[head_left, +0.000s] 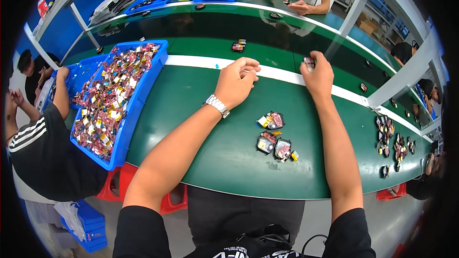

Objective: Assembling small colorful toy pieces on a factory conveyor belt.

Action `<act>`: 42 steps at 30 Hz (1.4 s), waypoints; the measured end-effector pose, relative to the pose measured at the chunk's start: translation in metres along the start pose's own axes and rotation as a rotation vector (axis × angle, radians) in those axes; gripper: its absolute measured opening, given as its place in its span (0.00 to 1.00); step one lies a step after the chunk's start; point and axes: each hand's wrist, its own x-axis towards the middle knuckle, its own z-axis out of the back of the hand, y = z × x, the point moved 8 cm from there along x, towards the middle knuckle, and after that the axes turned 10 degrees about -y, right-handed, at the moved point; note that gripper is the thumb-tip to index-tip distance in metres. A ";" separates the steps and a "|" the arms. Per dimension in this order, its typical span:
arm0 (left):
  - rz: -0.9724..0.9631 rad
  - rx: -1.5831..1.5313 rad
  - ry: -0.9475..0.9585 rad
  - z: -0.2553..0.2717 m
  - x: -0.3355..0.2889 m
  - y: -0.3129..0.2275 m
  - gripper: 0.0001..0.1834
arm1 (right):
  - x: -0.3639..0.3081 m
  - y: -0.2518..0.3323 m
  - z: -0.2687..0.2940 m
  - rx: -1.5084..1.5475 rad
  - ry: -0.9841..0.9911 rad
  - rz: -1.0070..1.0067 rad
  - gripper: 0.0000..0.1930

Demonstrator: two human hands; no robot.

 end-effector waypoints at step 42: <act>0.334 -0.252 0.462 -0.043 -0.035 0.000 0.19 | -0.050 0.096 0.076 0.531 0.292 0.307 0.23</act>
